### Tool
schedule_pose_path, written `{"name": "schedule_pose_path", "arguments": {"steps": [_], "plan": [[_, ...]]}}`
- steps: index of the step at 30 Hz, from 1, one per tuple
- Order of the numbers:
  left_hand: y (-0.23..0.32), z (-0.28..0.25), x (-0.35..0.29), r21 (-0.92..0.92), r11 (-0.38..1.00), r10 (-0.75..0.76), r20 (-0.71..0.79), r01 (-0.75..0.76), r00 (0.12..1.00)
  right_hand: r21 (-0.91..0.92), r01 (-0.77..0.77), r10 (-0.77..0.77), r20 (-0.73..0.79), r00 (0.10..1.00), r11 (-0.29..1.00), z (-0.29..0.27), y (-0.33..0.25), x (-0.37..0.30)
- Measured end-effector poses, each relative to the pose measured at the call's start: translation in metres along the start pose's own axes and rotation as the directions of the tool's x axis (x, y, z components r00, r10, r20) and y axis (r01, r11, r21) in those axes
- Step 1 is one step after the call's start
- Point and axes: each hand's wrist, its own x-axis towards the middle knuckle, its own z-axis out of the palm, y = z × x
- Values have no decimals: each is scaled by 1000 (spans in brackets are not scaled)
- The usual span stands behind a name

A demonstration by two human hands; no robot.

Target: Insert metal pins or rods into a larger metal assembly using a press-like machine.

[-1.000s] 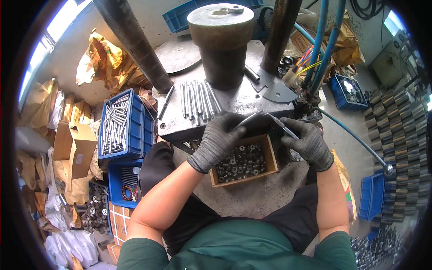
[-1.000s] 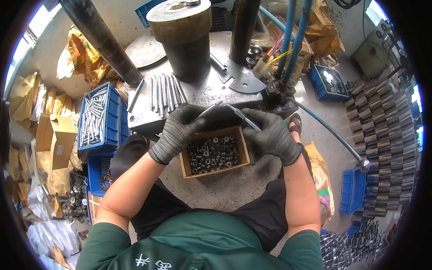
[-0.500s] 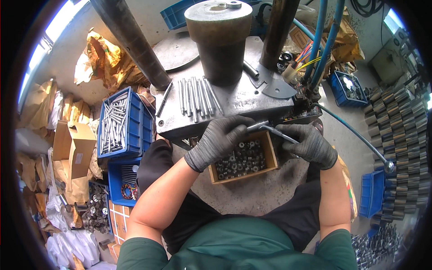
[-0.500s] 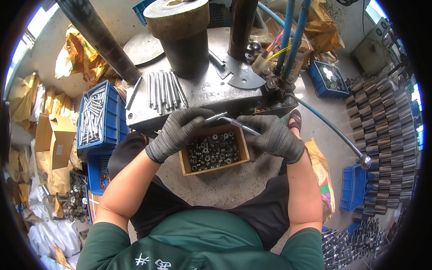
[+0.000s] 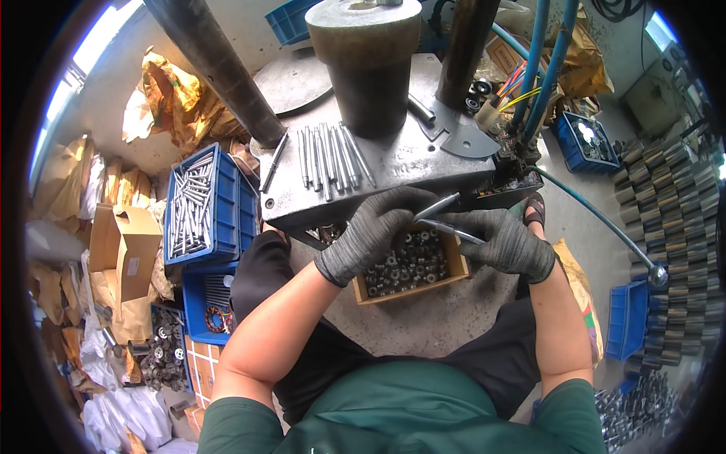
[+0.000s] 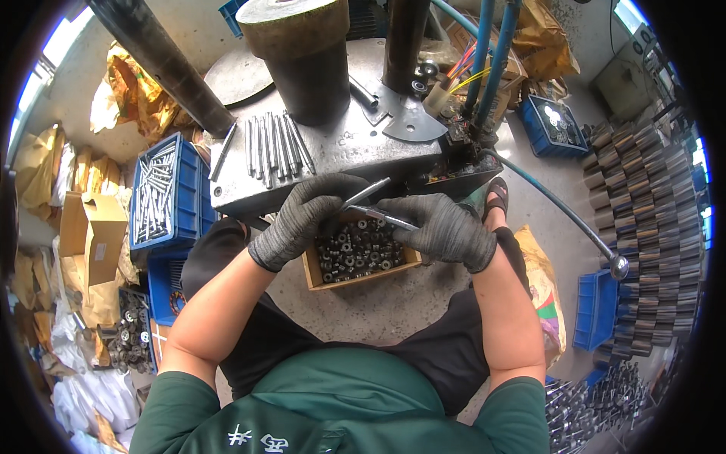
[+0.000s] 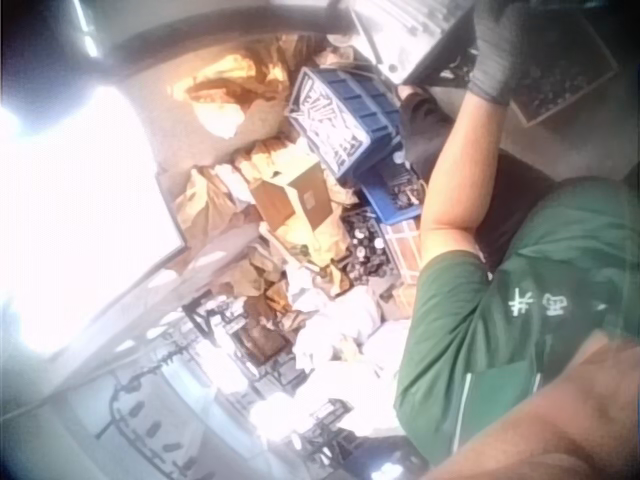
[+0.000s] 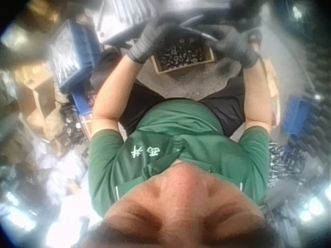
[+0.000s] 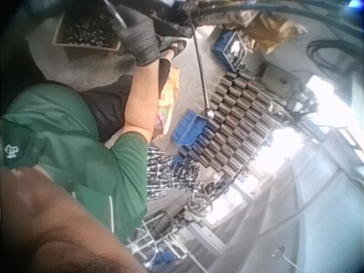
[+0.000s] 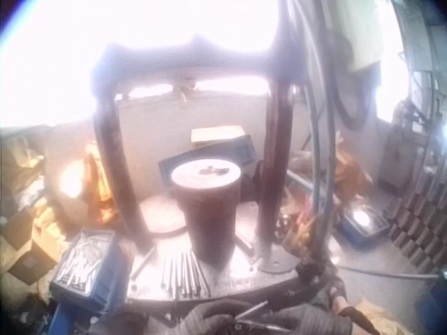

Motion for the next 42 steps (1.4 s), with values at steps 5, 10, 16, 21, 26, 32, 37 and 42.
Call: {"name": "schedule_pose_path", "arguments": {"steps": [5, 10, 16, 21, 26, 32, 37, 42], "plan": [[0, 2, 2, -162, 984, -70, 7, 70, 998, -39, 15, -14, 23, 1000, 999, 0, 2, 1], [0, 1, 3, -294, 946, -123, 68, 138, 990, 29, -219, 215, 100, 971, 975, -1, -14, 0], [-12, -9, 8, -605, 769, -107, 196, 206, 975, -268, 272, -294, -42, 955, 924, 7, 11, 12], [-5, -16, 7, -677, 727, -60, 104, 114, 993, 329, -4, -27, 91, 995, 944, 21, 2, 18], [15, -30, -3, -401, 913, 5, -163, -71, 987, 97, 161, -164, 17, 986, 982, 28, -1, 41], [32, -45, -5, -312, 917, 94, -431, -246, 897, -745, 349, -686, -195, 701, 569, 32, -2, 88], [25, -42, 2, -351, 881, 103, -514, -318, 852, -809, 272, -679, -200, 706, 521, 45, -5, 110], [10, -46, 9, -478, 816, 80, -465, -326, 882, -822, 248, -677, -209, 706, 513, 43, 6, 118]]}}
